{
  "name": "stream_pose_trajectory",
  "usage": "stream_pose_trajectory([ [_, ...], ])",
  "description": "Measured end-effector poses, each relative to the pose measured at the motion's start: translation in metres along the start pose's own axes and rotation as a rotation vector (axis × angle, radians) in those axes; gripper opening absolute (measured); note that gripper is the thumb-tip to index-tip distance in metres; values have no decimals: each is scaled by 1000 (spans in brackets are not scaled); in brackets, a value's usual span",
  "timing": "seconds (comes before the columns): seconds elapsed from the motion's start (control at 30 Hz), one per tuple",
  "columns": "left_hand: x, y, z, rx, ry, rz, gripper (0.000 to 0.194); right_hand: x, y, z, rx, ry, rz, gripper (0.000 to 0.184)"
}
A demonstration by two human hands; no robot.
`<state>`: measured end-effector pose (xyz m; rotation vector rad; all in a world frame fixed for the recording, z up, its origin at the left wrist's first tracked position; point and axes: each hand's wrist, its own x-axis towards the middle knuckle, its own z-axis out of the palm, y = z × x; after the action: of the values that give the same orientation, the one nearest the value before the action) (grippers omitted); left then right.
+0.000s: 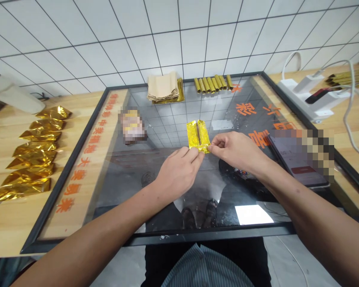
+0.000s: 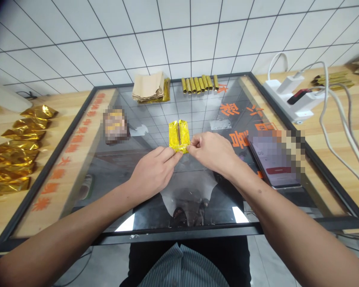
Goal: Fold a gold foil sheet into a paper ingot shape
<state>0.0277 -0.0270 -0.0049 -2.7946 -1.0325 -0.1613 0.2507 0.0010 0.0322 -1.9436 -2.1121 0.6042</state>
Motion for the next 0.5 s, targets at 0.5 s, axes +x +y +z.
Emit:
stream_pose_trajectory([
  [0.5, 0, 0, 4, 84, 23, 21, 42, 0, -3, -5, -29, -11, -3, 24],
])
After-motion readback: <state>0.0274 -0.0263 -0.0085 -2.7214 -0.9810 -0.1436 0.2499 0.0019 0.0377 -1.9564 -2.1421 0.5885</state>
